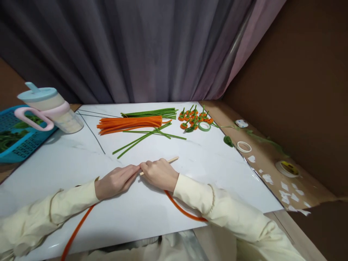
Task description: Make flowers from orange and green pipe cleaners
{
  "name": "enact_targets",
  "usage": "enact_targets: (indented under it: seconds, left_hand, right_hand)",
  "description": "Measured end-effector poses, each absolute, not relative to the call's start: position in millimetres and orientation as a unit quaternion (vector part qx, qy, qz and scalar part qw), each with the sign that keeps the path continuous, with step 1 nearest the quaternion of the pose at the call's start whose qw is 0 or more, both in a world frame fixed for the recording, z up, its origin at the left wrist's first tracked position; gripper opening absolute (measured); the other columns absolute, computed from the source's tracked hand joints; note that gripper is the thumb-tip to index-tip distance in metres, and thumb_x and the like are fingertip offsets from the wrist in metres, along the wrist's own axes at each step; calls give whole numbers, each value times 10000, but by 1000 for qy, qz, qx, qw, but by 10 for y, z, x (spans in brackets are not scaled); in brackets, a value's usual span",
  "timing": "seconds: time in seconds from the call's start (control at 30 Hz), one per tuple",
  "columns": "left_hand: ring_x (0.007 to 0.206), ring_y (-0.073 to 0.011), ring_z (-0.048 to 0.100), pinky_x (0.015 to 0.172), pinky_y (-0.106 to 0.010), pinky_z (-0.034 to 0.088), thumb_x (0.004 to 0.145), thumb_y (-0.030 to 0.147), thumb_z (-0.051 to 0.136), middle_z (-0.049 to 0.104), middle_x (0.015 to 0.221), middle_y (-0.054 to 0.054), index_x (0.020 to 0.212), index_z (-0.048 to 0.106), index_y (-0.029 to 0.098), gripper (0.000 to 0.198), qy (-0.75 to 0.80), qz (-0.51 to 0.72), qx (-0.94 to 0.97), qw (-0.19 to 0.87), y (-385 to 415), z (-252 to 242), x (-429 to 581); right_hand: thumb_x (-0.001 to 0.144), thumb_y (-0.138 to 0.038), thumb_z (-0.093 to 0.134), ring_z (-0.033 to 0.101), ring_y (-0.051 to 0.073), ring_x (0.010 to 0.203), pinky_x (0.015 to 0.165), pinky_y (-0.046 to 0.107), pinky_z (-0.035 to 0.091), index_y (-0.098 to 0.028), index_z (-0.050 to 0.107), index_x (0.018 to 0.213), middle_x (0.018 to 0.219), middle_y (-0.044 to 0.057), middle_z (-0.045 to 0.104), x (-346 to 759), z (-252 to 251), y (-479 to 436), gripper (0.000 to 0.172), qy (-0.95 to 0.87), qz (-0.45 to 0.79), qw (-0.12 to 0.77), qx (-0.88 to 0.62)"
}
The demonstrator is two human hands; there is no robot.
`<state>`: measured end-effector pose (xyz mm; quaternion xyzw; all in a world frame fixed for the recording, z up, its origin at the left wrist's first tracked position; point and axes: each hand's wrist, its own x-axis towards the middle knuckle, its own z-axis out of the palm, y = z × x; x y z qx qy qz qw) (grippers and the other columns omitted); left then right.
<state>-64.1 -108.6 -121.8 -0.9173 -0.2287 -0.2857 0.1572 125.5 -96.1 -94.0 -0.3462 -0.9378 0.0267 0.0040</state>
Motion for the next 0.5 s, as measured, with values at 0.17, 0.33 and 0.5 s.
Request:
enact_targets:
  seconds: [0.17,0.33,0.5]
  left_hand:
    - [686,-179,655,509,-256,519,879,52,368,672,813,-110,1071,491,49,228,-215,-292,-921,142,-1088,-1214,-654]
    - [715,-155,654,576,-241,529,901,84,371,672,823,-76,1080,499,105,221,-272,-311,-909,59,-1068,-1205,-642]
    - [705,-147,653,608,-244,525,917,114,384,675,815,-60,1057,526,118,199,-312,-330,-889,52,-1047,-1227,-636]
  right_hand:
    - [931,-237,423,572,147,625,498,284,180,-134,511,888,806,47,621,1283,-886,-940,142,-948,22,-21,-318]
    - [923,-216,439,565,133,602,494,279,188,-150,510,869,792,30,617,1309,-857,-915,111,-938,19,3,-347]
    - [902,-173,464,576,132,622,496,262,224,-151,493,967,809,19,629,1322,-917,-912,74,-925,48,73,-370]
